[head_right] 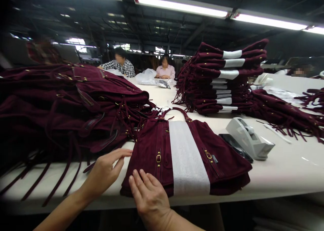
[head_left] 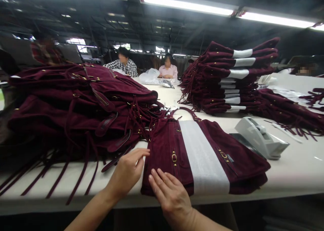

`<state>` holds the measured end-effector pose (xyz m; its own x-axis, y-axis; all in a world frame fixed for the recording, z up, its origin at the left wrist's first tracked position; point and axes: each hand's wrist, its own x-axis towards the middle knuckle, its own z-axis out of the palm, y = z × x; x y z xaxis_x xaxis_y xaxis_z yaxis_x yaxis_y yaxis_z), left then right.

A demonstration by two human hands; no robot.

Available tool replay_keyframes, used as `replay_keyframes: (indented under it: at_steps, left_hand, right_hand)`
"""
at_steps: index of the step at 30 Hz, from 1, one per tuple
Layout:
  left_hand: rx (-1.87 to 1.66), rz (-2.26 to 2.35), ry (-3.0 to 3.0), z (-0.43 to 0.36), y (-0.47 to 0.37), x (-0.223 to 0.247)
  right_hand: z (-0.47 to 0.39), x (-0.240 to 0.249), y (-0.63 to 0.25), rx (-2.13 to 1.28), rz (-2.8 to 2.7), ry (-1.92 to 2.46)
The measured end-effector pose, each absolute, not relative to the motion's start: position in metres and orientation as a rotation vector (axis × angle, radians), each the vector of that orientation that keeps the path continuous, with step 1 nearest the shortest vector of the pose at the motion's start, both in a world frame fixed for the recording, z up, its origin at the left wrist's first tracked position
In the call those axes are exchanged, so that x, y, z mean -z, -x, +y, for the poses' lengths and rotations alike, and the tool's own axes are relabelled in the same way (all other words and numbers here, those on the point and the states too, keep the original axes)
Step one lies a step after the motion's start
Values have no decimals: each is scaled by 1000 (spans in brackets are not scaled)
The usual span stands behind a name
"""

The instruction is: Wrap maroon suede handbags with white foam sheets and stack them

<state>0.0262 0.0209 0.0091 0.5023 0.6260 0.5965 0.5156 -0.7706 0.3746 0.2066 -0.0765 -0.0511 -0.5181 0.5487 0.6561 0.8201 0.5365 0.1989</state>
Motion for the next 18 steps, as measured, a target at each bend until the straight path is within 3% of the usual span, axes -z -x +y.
replay_keyframes:
  at_steps: [7, 18]
  left_hand:
    - [-998, 1625, -2185, 106, -127, -32]
    - [-1137, 1685, -1521, 157, -135, 25]
  right_hand:
    - [-76, 61, -198, 766, -2087, 1126]
    - [-68, 82, -185, 706, -1735, 1091]
